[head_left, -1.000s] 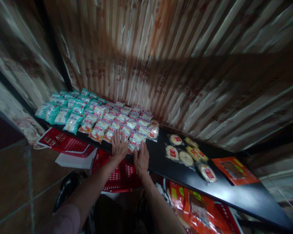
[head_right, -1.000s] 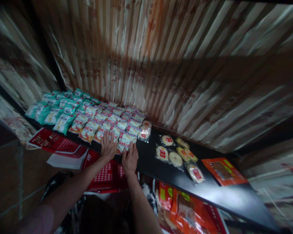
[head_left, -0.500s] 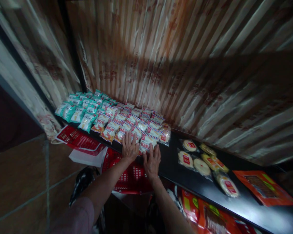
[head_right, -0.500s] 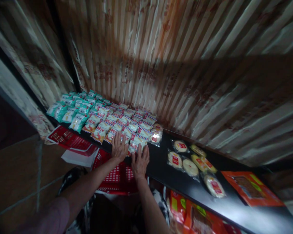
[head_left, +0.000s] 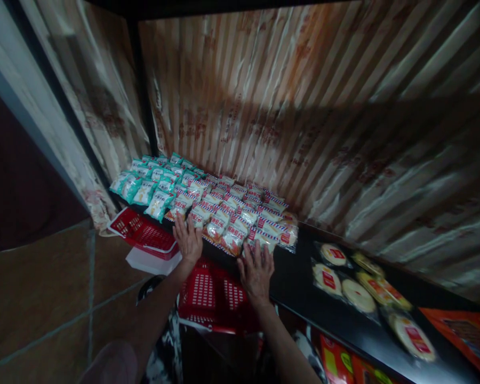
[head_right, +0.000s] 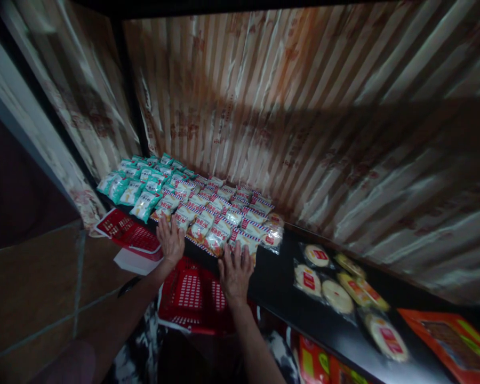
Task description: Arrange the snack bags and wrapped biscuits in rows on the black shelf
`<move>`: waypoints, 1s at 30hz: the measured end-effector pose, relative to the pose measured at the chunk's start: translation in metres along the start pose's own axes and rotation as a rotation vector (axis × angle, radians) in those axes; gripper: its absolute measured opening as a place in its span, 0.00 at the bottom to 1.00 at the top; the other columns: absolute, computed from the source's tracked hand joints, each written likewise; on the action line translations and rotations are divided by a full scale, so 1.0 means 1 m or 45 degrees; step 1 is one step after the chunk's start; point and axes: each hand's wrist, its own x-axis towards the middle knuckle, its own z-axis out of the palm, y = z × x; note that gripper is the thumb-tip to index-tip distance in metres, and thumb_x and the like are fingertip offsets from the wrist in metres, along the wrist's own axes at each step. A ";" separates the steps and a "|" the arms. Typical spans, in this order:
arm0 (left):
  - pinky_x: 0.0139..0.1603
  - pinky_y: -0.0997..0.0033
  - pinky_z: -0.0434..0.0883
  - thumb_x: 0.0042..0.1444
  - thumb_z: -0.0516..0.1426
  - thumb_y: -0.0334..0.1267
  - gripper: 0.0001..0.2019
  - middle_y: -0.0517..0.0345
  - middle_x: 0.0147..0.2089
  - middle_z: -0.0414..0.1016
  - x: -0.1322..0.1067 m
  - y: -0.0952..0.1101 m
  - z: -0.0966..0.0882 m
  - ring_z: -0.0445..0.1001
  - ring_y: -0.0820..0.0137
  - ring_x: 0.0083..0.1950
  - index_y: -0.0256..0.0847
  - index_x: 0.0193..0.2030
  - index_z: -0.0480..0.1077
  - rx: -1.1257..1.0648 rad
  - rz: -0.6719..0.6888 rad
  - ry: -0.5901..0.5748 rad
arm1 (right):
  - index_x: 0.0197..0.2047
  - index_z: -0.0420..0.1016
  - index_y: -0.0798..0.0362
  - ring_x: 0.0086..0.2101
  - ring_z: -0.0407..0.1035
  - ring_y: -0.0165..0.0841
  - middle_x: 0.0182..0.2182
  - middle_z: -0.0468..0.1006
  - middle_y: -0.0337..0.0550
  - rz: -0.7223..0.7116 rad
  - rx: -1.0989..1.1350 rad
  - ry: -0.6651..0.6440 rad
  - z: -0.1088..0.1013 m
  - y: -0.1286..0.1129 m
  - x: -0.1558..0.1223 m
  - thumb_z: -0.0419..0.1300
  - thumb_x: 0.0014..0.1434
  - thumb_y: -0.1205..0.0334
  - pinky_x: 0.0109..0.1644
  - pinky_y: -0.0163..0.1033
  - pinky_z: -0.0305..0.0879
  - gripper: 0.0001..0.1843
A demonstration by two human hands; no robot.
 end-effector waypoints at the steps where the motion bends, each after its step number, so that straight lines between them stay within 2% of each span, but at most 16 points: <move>1: 0.67 0.45 0.48 0.64 0.45 0.41 0.26 0.38 0.71 0.40 0.001 -0.003 0.002 0.36 0.54 0.72 0.33 0.67 0.52 -0.001 0.008 -0.019 | 0.67 0.52 0.43 0.64 0.44 0.50 0.68 0.48 0.46 0.011 -0.003 -0.002 0.002 -0.002 0.001 0.53 0.62 0.56 0.62 0.58 0.47 0.30; 6: 0.66 0.47 0.51 0.64 0.45 0.41 0.27 0.36 0.70 0.44 0.000 -0.004 0.014 0.40 0.54 0.72 0.32 0.67 0.52 -0.027 0.063 -0.050 | 0.64 0.59 0.44 0.64 0.45 0.49 0.65 0.55 0.48 0.052 -0.028 -0.049 0.006 -0.004 0.002 0.52 0.62 0.54 0.61 0.58 0.47 0.26; 12: 0.63 0.49 0.57 0.64 0.45 0.43 0.27 0.36 0.66 0.57 0.006 -0.001 0.017 0.53 0.53 0.67 0.31 0.66 0.53 0.003 0.014 -0.046 | 0.65 0.57 0.44 0.64 0.45 0.48 0.64 0.57 0.50 0.045 -0.043 -0.074 0.008 -0.001 -0.001 0.52 0.63 0.54 0.62 0.58 0.46 0.27; 14: 0.63 0.50 0.58 0.64 0.45 0.43 0.27 0.36 0.65 0.58 0.007 0.000 0.018 0.54 0.53 0.67 0.31 0.67 0.52 0.006 0.016 -0.052 | 0.65 0.57 0.44 0.64 0.45 0.48 0.64 0.57 0.50 0.044 -0.062 -0.074 0.009 -0.001 -0.001 0.52 0.63 0.55 0.62 0.58 0.46 0.27; 20: 0.67 0.49 0.50 0.63 0.47 0.41 0.28 0.38 0.70 0.46 0.008 0.001 0.022 0.43 0.55 0.71 0.32 0.68 0.49 0.000 0.096 -0.090 | 0.64 0.59 0.45 0.64 0.45 0.48 0.63 0.58 0.51 0.045 -0.114 -0.089 0.010 -0.003 -0.001 0.52 0.63 0.58 0.62 0.58 0.47 0.26; 25: 0.67 0.48 0.48 0.63 0.46 0.40 0.29 0.36 0.71 0.42 0.006 0.001 0.023 0.37 0.55 0.72 0.30 0.68 0.48 0.027 0.114 -0.101 | 0.67 0.52 0.43 0.65 0.43 0.48 0.66 0.54 0.49 0.051 -0.089 -0.087 0.012 -0.003 -0.002 0.52 0.63 0.58 0.62 0.59 0.45 0.29; 30: 0.68 0.47 0.46 0.63 0.46 0.39 0.28 0.39 0.72 0.38 0.005 -0.001 0.021 0.33 0.56 0.72 0.32 0.68 0.47 0.009 0.129 -0.082 | 0.68 0.48 0.42 0.65 0.43 0.48 0.67 0.51 0.47 0.048 -0.066 -0.076 0.012 -0.003 -0.002 0.52 0.63 0.56 0.62 0.59 0.45 0.31</move>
